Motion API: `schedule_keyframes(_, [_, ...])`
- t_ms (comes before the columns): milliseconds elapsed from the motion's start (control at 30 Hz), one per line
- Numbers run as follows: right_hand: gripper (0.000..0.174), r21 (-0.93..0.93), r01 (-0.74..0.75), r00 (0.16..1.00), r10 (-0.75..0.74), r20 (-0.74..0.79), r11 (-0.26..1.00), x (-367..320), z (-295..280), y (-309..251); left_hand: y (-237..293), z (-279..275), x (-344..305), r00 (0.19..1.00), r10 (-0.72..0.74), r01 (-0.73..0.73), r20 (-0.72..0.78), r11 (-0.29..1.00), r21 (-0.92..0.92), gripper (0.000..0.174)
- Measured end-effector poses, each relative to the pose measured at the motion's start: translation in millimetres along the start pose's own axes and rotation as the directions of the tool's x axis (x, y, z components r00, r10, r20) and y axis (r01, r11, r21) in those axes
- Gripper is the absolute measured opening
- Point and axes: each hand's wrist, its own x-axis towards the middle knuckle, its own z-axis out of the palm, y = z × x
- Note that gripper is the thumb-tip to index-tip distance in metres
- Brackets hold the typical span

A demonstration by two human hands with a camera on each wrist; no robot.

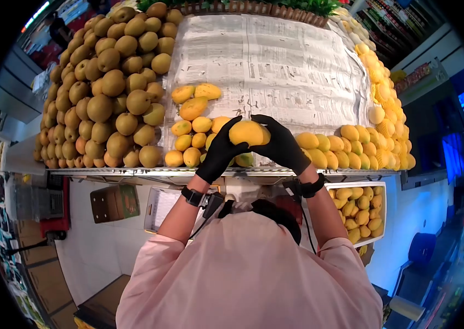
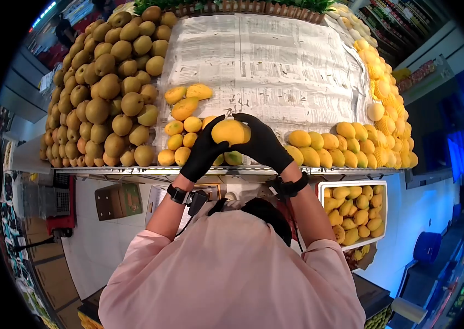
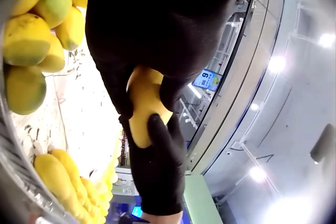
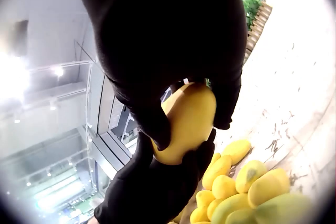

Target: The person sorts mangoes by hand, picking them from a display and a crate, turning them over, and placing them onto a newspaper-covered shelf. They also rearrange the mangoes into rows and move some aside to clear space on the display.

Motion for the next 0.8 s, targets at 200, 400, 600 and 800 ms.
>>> schedule_keyframes(200, [0.066, 0.147, -0.097, 0.992, 0.107, -0.064, 0.984, -31.2, -16.9, -7.6, -10.6, 21.8, 0.2, 1.0, -0.028, 0.026, -0.008, 0.988, -0.152, 0.064])
schedule_keyframes(400, [0.061, 0.011, -0.094, 0.986, 0.095, -0.137, 0.996, -42.2, -11.3, 8.8, -32.4, 19.2, 8.9, 0.999, 0.036, -0.038, 0.04, 0.998, 0.056, 0.066])
schedule_keyframes(600, [0.061, 0.033, -0.137, 0.982, 0.14, -0.126, 0.99, -54.9, -22.3, 21.0, -21.2, 35.3, 6.1, 0.996, 0.078, -0.084, 0.032, 0.956, 0.28, 0.079])
schedule_keyframes(800, [0.057, 0.165, -0.221, 0.971, 0.233, -0.057, 0.961, -60.8, -57.8, 10.0, -15.0, 54.6, 10.6, 0.957, -0.23, 0.28, 0.178, 0.896, -0.346, 0.07])
